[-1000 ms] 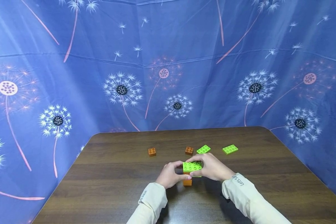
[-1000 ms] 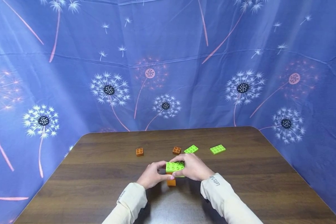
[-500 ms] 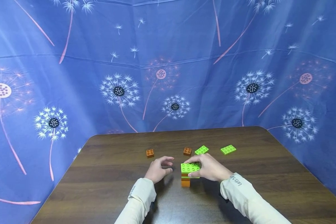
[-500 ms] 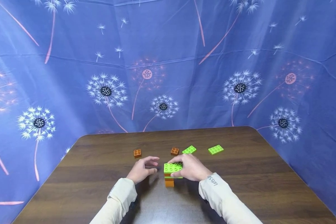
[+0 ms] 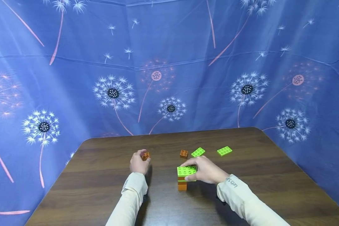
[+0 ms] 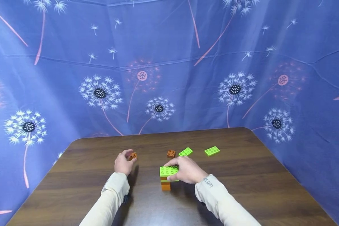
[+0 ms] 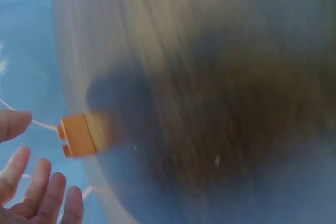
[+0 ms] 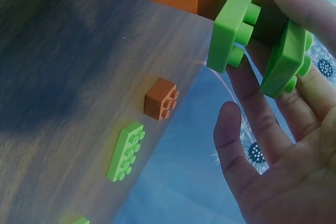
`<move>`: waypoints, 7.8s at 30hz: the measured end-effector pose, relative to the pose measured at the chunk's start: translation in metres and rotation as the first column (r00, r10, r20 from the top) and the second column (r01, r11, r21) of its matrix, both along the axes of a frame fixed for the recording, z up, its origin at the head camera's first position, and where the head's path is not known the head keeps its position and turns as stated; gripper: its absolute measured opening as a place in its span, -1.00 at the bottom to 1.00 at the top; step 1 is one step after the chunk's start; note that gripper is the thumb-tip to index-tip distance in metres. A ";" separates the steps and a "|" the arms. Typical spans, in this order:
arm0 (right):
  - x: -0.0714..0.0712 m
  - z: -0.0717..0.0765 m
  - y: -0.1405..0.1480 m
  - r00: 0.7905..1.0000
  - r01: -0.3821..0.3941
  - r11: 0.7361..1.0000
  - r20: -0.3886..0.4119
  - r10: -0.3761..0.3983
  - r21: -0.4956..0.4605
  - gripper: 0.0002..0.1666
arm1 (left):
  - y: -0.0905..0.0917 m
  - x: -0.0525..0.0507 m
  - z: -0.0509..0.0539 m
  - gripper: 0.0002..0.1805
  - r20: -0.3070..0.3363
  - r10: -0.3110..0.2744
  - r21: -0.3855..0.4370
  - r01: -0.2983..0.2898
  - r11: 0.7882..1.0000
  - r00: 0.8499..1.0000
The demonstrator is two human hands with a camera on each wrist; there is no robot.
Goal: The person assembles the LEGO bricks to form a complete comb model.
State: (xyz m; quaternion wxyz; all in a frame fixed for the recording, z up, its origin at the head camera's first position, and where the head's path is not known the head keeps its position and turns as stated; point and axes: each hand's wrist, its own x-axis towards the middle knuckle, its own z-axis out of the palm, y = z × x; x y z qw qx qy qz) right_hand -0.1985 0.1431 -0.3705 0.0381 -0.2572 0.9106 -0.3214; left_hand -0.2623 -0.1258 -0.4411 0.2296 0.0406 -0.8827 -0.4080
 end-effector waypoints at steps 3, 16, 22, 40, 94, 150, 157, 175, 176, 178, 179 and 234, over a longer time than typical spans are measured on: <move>0.000 0.001 0.000 1.000 0.000 1.000 -0.004 0.000 0.001 -0.50 | -0.005 -0.003 0.002 -0.54 0.088 0.028 -0.004 -0.028 1.000 0.996; 0.001 0.001 -0.001 1.000 0.008 1.000 -0.018 -0.007 0.006 -0.50 | -0.014 -0.018 -0.007 -0.35 0.327 0.056 -0.213 0.016 0.977 0.943; 0.001 -0.002 -0.002 1.000 0.019 1.000 -0.016 -0.018 0.022 -0.49 | -0.009 -0.015 -0.004 -0.47 0.337 0.048 -0.281 0.051 0.958 0.940; -0.001 -0.001 -0.001 1.000 0.010 1.000 -0.008 -0.009 0.015 -0.49 | 0.008 0.006 0.025 -0.58 0.244 -0.067 -0.316 0.145 0.937 0.967; -0.006 -0.005 -0.003 0.999 -0.011 1.000 0.042 0.011 0.000 -0.61 | 0.063 0.074 0.099 -0.63 0.252 -0.538 -0.546 0.578 0.607 0.804; -0.007 -0.027 0.001 0.997 -0.046 0.993 -0.061 0.039 -0.108 -0.52 | 0.054 0.065 0.016 -0.59 0.005 -0.669 0.128 0.663 0.738 0.743; -0.002 -0.028 0.003 0.990 -0.055 0.994 -0.137 0.042 -0.091 -0.57 | 0.056 0.066 0.016 -0.60 -0.010 -0.679 0.152 0.672 0.725 0.734; -0.004 -0.023 0.015 0.993 -0.120 0.986 -0.035 0.116 -0.119 -0.34 | 0.055 0.065 0.022 -0.62 0.010 -0.679 0.111 0.674 0.730 0.734; -0.005 -0.022 0.016 0.994 -0.112 0.985 -0.021 0.111 -0.129 -0.32 | 0.055 0.064 0.022 -0.62 0.013 -0.680 0.109 0.675 0.729 0.733; -0.008 -0.022 0.021 0.996 -0.093 0.985 -0.006 0.093 -0.142 -0.30 | 0.055 0.064 0.023 -0.62 0.018 -0.682 0.105 0.677 0.728 0.731; -0.010 -0.022 0.024 0.997 -0.081 0.985 0.001 0.082 -0.154 -0.30 | 0.055 0.064 0.023 -0.62 0.020 -0.683 0.107 0.678 0.727 0.730; -0.083 -0.063 0.060 0.962 0.268 0.925 -0.134 -0.239 0.271 -0.52 | 0.058 0.064 0.016 -0.63 -0.002 -0.695 0.162 0.686 0.709 0.719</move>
